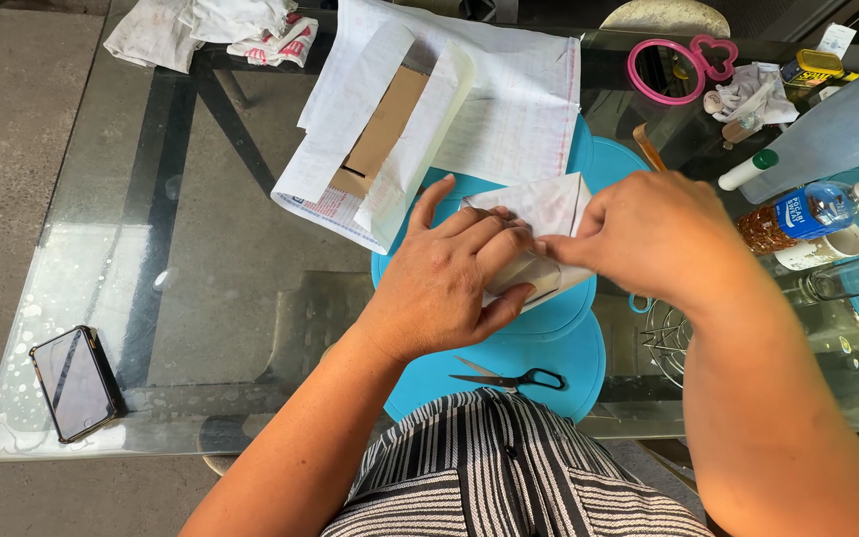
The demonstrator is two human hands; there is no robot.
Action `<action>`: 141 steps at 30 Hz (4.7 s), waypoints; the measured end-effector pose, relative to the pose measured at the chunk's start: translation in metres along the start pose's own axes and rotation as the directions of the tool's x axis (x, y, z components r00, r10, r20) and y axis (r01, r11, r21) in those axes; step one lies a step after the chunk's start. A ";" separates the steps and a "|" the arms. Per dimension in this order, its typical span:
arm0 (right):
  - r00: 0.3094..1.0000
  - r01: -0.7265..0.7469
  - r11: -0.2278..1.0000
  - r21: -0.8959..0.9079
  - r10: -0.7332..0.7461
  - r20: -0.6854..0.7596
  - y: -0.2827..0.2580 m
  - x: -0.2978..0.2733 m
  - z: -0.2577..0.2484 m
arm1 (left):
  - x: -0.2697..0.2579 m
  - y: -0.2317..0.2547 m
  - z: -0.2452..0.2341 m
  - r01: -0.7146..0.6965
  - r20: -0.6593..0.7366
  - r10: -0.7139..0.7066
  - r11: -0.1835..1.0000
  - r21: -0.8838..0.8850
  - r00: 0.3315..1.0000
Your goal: The person folds white paper around a rectangular cardboard box, secures the folds with clear tape, and trims excess paper with scissors. They repeat the process on a second box, folding and taping the paper to enclose the package.
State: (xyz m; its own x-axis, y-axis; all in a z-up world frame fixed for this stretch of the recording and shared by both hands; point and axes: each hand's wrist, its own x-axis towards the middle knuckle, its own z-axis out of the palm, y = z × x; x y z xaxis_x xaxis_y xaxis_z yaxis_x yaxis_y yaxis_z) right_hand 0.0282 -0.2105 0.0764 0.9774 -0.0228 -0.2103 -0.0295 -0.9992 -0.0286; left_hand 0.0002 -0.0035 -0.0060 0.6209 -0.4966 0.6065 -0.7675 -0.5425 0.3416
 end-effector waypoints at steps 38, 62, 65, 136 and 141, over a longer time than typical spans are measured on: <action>0.964 -0.192 -0.103 0.976 -0.206 0.168 0.102 0.019 0.210 | 0.087 0.004 -0.010 0.303 0.477 -0.467 0.873 0.381 0.744; 0.758 -0.189 0.401 0.896 -0.520 0.393 0.042 -0.026 0.246 | 0.019 0.036 -0.031 0.426 0.120 -0.482 0.846 0.320 0.868; 0.962 -0.132 0.766 0.629 -0.055 0.268 0.050 -0.045 0.192 | 0.018 0.032 -0.013 0.404 0.178 -0.487 0.841 0.360 0.855; 0.990 -0.056 0.990 0.131 0.038 0.136 0.091 -0.080 0.402 | -0.260 -0.076 0.102 0.531 0.417 -0.638 0.770 0.355 0.647; 0.992 -0.107 0.979 0.174 0.092 0.090 0.088 -0.092 0.410 | -0.168 -0.045 0.053 0.425 0.015 -0.428 0.901 0.089 0.904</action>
State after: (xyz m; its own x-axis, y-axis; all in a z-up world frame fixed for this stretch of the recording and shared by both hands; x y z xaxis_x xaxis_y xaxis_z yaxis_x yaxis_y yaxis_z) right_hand -0.1498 -0.2824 -0.3076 0.9478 -0.1119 -0.2987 -0.1698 -0.9697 -0.1756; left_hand -0.0607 0.0680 -0.1613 0.8918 -0.2270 0.3913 -0.4134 -0.7601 0.5012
